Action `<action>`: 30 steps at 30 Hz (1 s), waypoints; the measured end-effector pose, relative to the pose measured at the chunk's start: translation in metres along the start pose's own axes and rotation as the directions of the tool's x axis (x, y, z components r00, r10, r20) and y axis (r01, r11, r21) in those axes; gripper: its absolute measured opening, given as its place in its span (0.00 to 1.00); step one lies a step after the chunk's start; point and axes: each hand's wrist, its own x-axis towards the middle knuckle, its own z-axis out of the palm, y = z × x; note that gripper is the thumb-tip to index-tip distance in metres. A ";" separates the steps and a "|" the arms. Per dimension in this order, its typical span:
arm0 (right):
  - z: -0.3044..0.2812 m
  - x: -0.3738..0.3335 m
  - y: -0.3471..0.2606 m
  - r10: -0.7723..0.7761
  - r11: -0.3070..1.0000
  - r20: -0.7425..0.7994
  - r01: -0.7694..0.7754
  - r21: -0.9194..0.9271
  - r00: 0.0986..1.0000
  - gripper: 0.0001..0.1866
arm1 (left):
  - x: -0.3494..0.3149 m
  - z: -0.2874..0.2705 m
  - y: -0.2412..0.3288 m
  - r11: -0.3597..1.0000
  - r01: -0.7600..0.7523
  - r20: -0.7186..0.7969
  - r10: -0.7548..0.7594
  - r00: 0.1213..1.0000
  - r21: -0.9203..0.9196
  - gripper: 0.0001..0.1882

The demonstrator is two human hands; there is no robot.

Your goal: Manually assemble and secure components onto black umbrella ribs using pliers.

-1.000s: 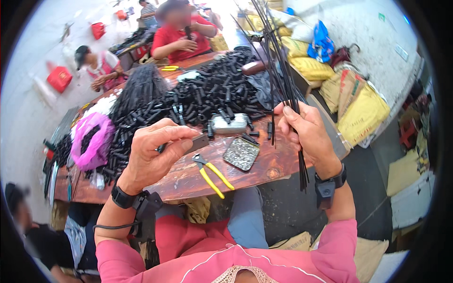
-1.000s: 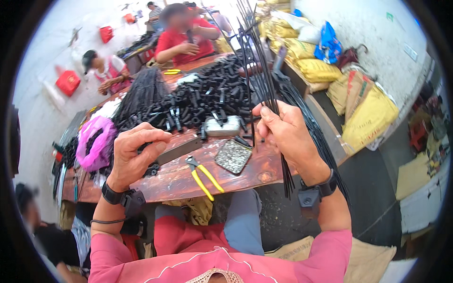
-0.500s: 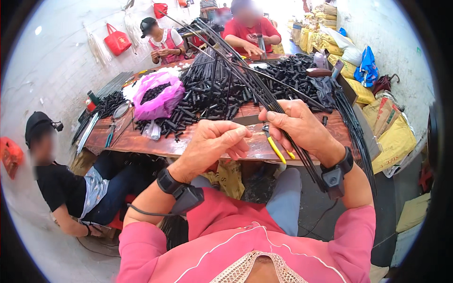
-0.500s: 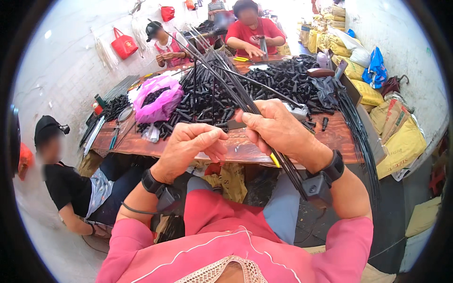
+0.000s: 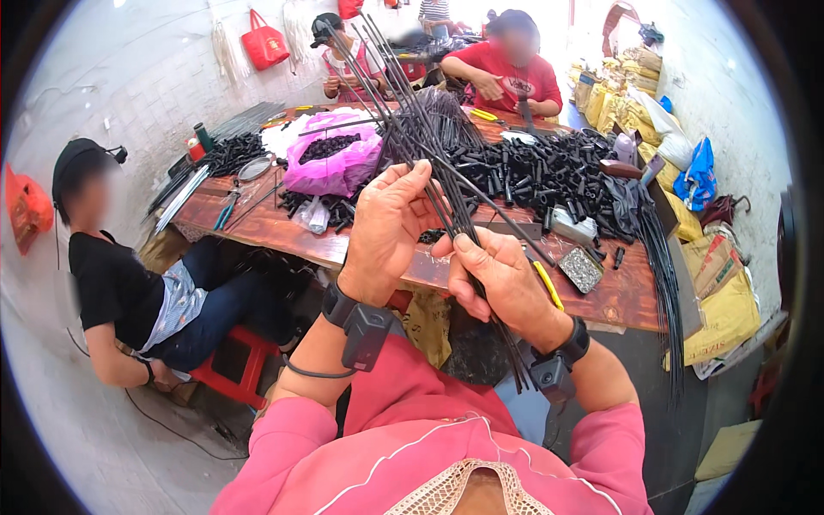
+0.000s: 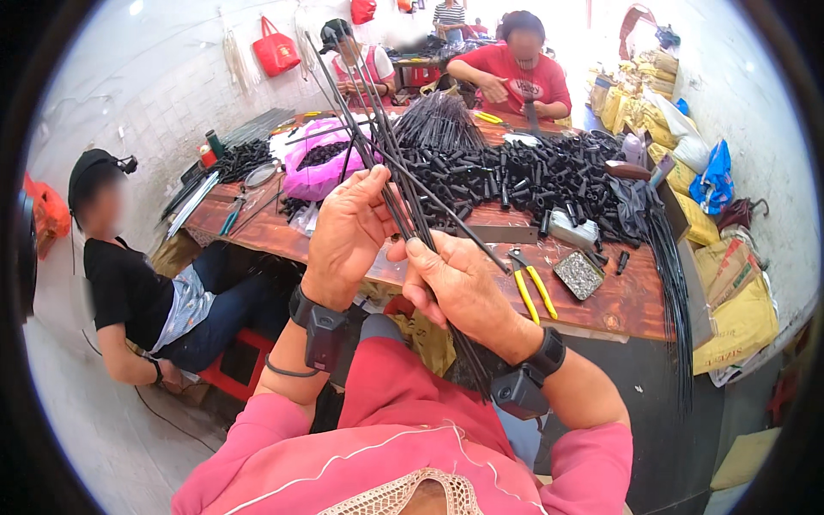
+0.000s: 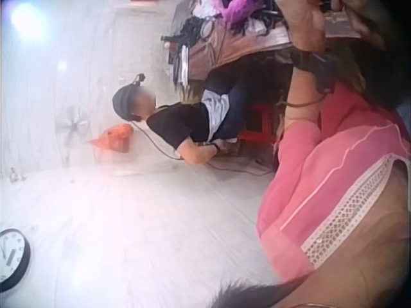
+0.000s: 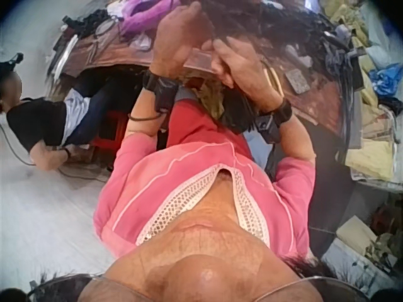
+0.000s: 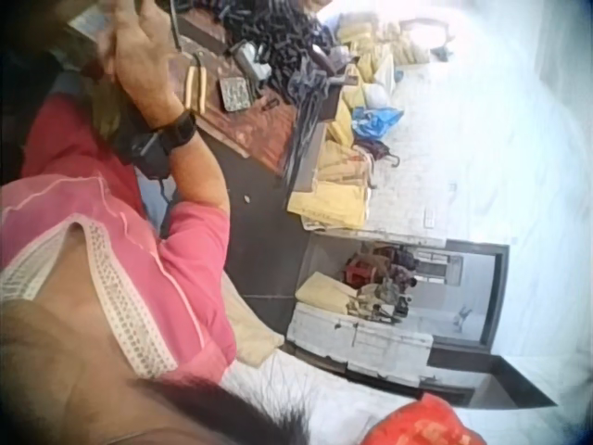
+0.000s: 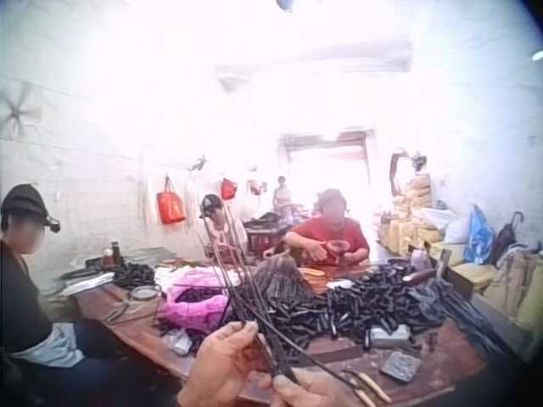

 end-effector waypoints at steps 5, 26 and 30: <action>0.003 0.004 0.014 0.003 1.000 -0.018 -0.002 0.022 1.000 0.19 | 0.002 -0.013 0.002 0.999 0.019 0.010 -0.020 1.000 0.051 0.02; -0.087 0.003 -0.059 -0.159 0.987 -0.378 0.156 -0.038 0.912 0.21 | -0.030 -0.062 0.072 0.992 -0.061 -0.096 0.072 0.993 0.109 0.17; -0.051 0.007 -0.046 -0.078 0.996 -0.255 0.067 -0.051 0.964 0.24 | -0.030 -0.065 0.067 0.992 -0.115 -0.067 0.119 0.991 0.053 0.23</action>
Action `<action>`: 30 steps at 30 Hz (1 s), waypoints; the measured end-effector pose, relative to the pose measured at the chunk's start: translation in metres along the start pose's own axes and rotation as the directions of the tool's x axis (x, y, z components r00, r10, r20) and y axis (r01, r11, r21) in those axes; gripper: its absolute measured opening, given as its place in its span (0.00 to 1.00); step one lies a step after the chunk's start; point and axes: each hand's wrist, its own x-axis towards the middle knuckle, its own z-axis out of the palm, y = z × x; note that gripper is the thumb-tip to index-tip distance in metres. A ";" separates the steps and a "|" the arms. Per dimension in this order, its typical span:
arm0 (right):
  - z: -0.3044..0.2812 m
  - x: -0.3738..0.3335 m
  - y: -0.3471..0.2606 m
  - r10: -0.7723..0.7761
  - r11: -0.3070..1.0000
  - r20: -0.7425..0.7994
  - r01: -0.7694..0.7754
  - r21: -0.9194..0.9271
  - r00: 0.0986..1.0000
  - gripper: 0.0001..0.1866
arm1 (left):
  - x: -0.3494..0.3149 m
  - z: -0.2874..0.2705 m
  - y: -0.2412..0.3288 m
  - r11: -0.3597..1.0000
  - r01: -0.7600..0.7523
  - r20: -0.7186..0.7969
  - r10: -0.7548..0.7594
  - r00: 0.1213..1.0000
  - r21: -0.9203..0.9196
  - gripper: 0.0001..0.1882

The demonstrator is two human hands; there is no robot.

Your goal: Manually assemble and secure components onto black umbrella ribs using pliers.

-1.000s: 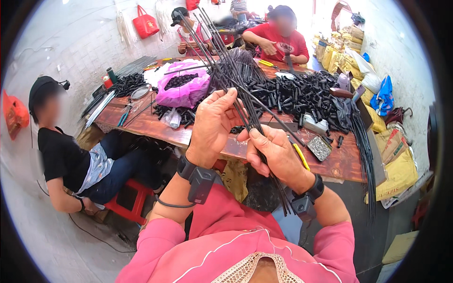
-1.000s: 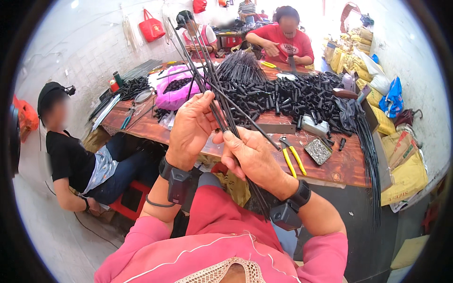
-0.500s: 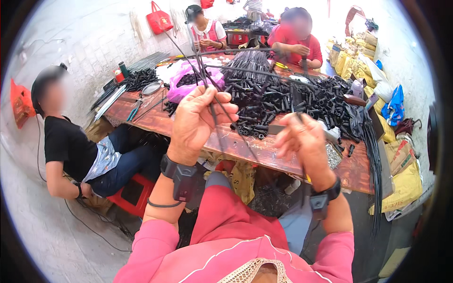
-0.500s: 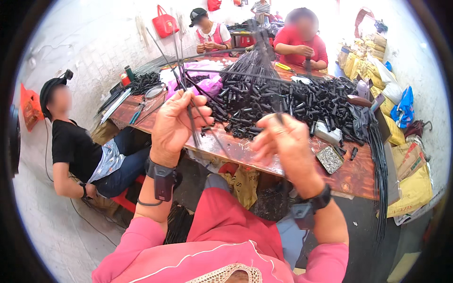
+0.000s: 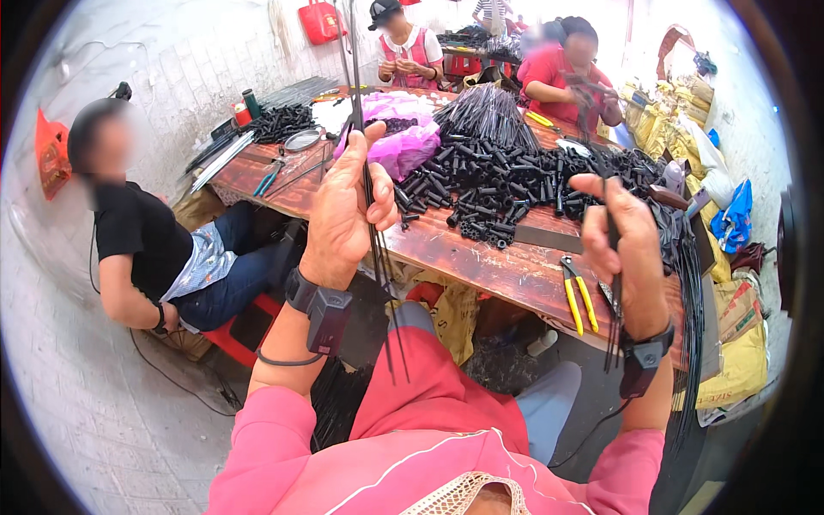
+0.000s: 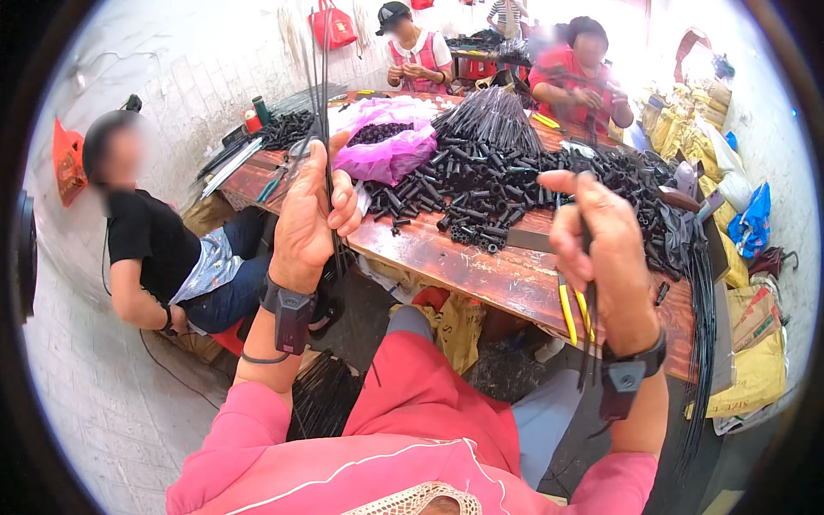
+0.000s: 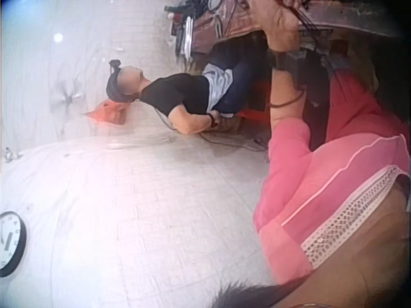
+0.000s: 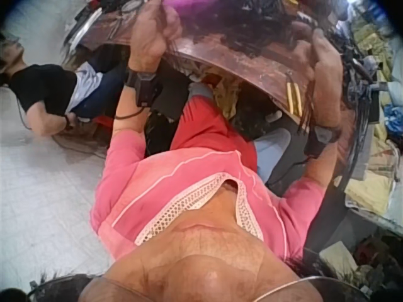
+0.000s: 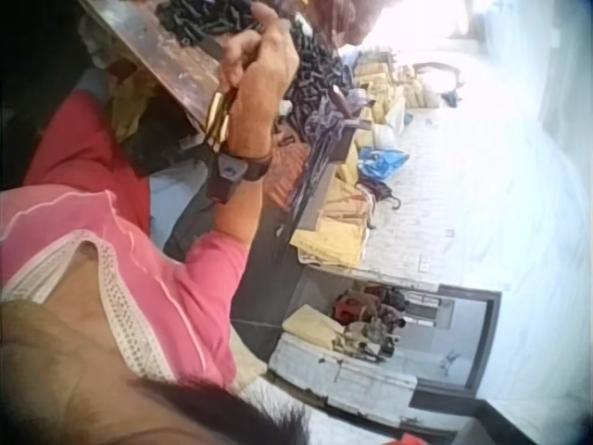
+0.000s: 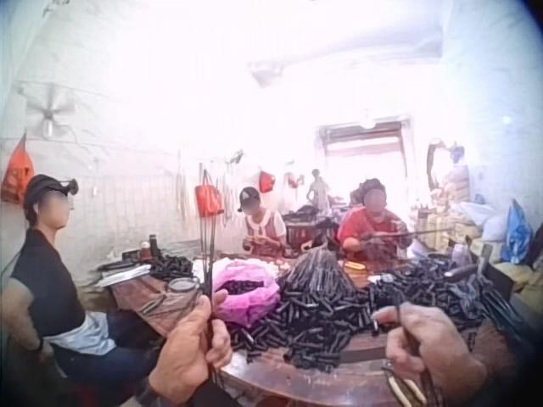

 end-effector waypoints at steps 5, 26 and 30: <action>0.036 -0.002 0.015 0.044 0.999 0.129 -0.041 -0.027 0.991 0.18 | 0.002 0.011 -0.007 0.999 0.041 -0.150 -0.043 0.988 -0.013 0.14; 0.078 0.013 0.036 -0.015 0.975 0.278 0.075 -0.209 0.960 0.13 | -0.027 -0.031 0.017 0.982 -0.073 -0.125 0.052 0.991 -0.173 0.17; 0.078 0.014 0.045 -0.010 0.966 0.303 0.088 -0.245 0.953 0.12 | -0.020 -0.034 0.004 0.997 0.056 -0.100 -0.061 0.993 -0.043 0.17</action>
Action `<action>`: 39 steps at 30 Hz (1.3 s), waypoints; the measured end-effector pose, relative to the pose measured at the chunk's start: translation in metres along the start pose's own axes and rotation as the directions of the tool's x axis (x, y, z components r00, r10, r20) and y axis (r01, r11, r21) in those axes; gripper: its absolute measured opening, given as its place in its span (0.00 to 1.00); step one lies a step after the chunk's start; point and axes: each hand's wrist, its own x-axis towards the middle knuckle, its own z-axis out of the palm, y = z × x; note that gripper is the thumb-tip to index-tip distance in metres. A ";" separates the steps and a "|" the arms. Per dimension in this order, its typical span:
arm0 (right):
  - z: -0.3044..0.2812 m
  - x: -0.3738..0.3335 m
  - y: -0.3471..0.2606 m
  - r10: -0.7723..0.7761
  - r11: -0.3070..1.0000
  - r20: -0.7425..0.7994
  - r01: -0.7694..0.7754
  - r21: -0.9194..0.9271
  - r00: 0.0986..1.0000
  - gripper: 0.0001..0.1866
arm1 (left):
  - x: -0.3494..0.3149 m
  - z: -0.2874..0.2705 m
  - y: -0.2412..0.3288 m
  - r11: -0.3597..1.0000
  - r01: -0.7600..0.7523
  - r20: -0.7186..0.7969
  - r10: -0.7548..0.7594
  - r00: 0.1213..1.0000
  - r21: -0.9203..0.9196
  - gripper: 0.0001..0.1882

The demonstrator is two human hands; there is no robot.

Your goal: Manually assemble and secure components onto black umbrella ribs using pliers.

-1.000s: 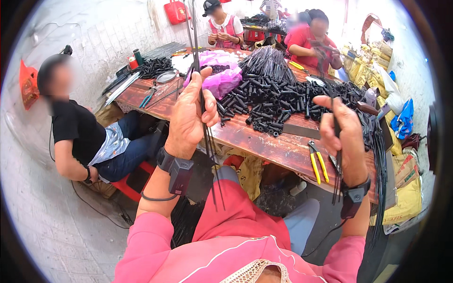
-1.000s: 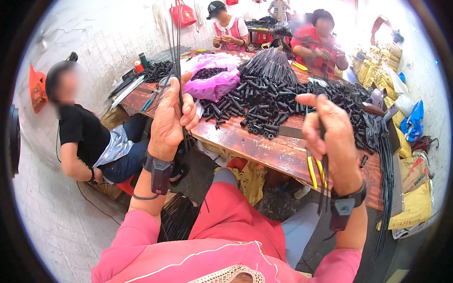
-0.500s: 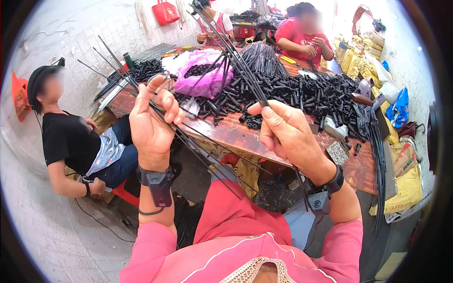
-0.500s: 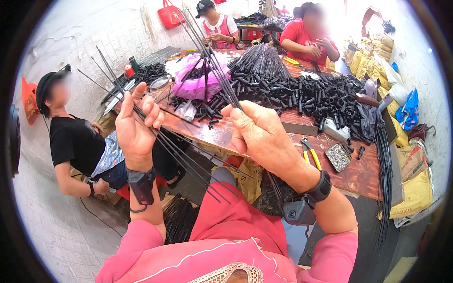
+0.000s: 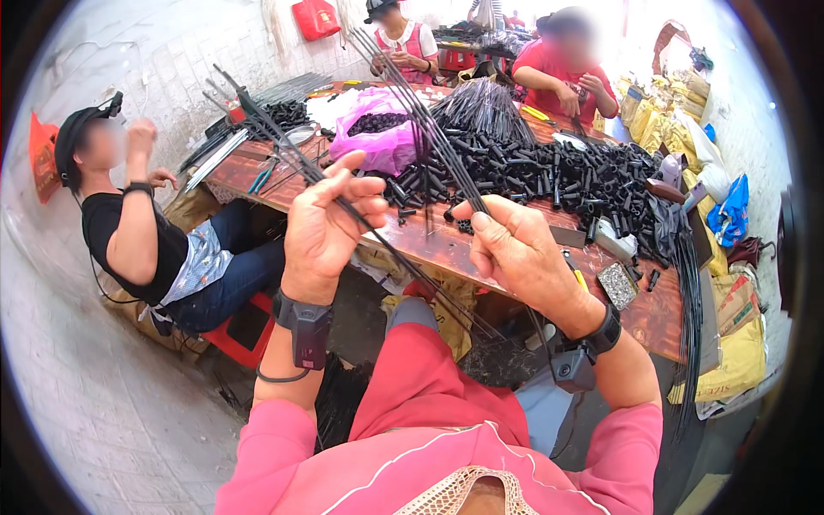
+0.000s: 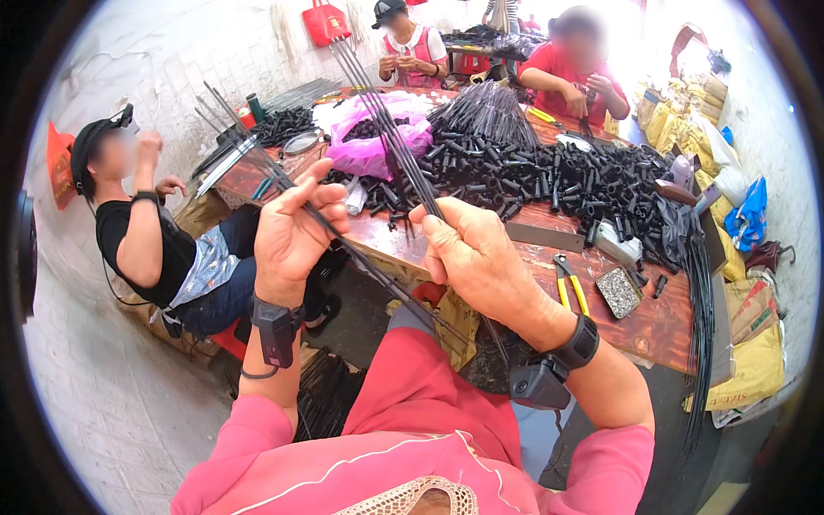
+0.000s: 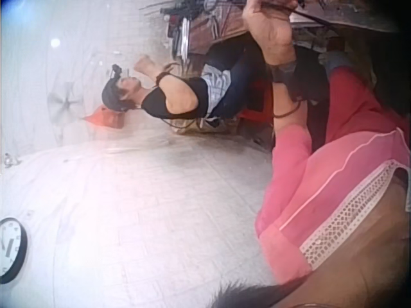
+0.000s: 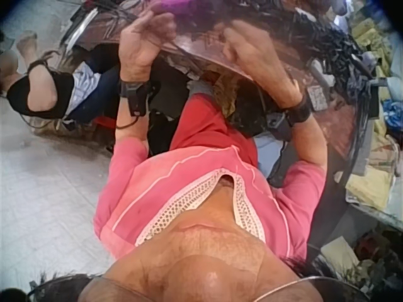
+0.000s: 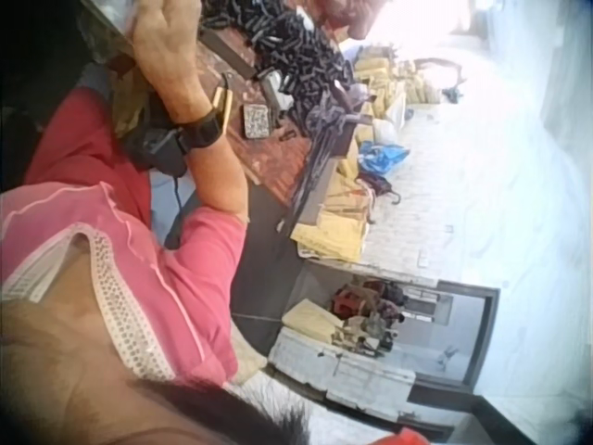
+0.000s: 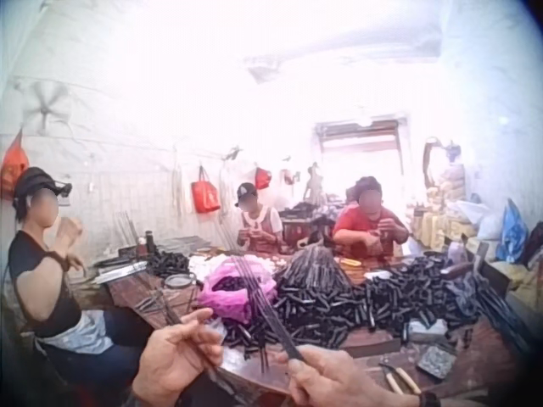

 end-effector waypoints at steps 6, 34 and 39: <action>0.010 -0.008 0.013 -0.070 0.997 -0.003 0.070 -0.044 0.998 0.11 | -0.003 0.024 -0.020 0.974 0.191 0.151 -0.209 0.966 0.121 0.24; -0.016 -0.087 0.082 0.159 0.871 -0.054 -0.114 0.479 0.986 0.19 | 0.070 0.110 -0.081 0.903 0.414 0.478 -0.415 0.775 0.112 0.32; -0.033 -0.095 0.094 0.171 0.871 -0.143 -0.082 0.484 0.975 0.16 | 0.079 0.140 -0.106 0.867 0.450 0.627 -0.476 0.617 0.215 0.33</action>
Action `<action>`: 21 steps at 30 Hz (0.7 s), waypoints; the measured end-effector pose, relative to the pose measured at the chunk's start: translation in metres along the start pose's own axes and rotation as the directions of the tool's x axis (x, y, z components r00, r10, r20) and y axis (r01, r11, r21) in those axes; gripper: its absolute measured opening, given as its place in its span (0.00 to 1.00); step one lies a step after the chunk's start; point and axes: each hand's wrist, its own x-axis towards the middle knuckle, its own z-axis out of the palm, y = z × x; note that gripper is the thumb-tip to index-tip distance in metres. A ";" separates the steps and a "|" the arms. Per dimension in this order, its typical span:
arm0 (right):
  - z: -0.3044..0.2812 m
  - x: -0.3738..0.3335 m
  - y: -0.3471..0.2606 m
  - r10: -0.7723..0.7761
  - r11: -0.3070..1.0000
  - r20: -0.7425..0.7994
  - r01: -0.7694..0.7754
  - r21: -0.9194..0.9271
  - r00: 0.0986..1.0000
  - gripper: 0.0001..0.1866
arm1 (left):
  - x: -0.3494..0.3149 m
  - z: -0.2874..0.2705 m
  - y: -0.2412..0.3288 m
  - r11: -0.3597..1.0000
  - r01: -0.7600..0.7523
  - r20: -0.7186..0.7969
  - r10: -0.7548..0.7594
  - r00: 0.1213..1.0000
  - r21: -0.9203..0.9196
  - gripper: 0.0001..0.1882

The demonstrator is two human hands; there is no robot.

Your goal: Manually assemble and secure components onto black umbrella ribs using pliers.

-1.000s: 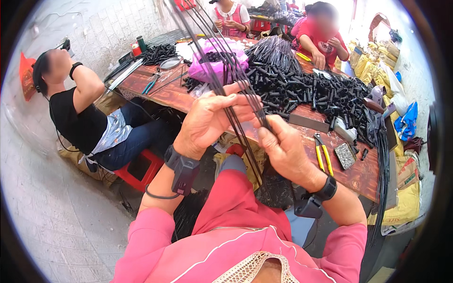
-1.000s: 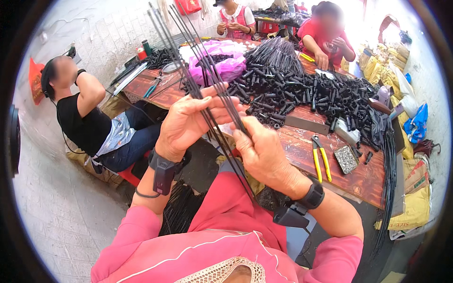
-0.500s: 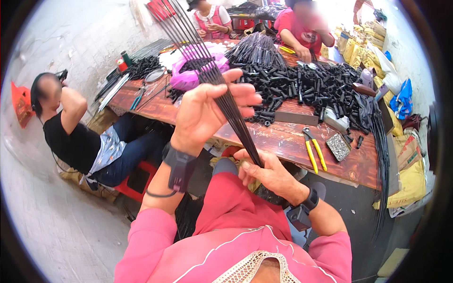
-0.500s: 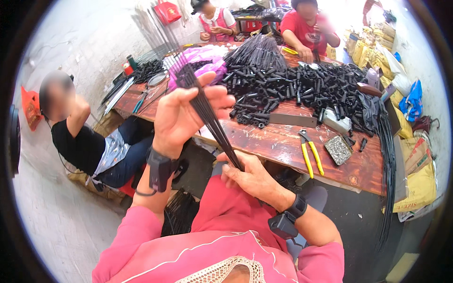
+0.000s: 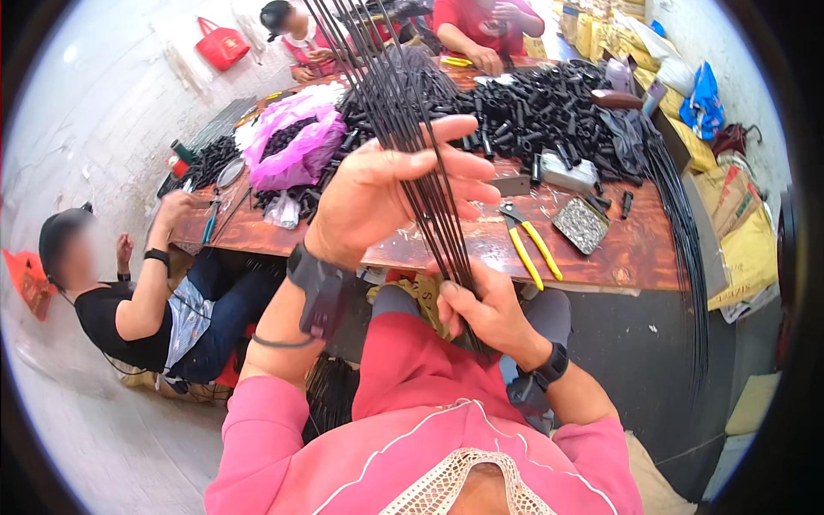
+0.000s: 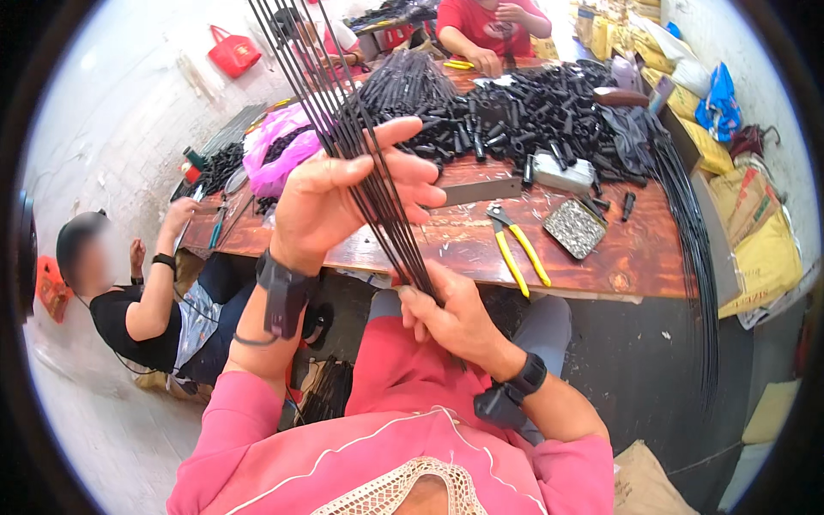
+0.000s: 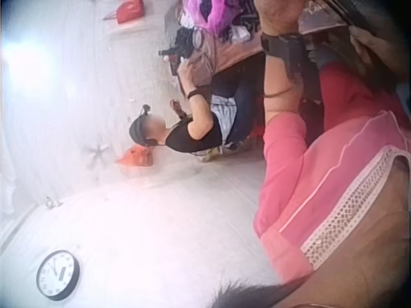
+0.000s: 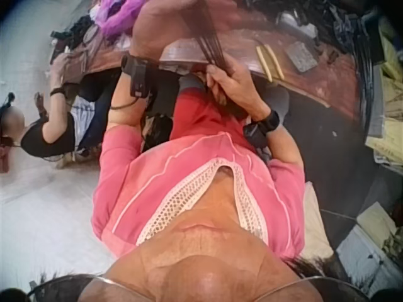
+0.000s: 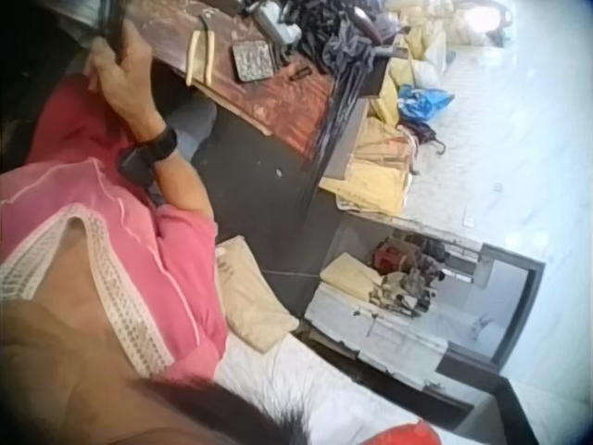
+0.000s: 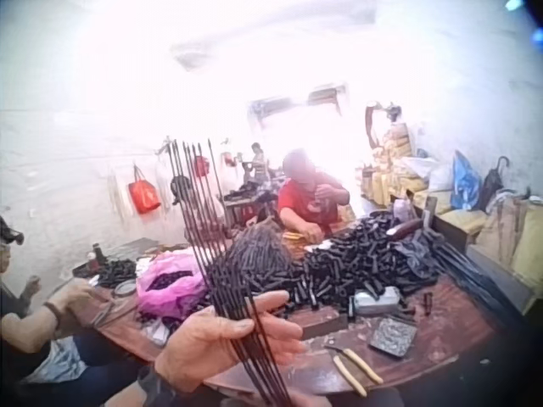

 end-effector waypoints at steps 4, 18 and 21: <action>-0.009 0.000 0.004 -0.015 1.000 -0.061 0.017 0.024 0.998 0.18 | 0.032 -0.009 -0.009 1.000 0.021 0.080 -0.021 0.997 0.006 0.34; -0.026 0.006 -0.024 -0.071 0.994 -0.152 0.083 0.072 0.986 0.13 | 0.075 -0.013 -0.009 0.999 0.044 0.123 -0.045 0.991 0.006 0.33; -0.036 0.010 -0.007 -0.178 0.984 -0.154 0.176 -0.030 0.972 0.12 | 0.069 -0.007 -0.008 0.999 0.022 0.220 -0.031 0.975 0.045 0.33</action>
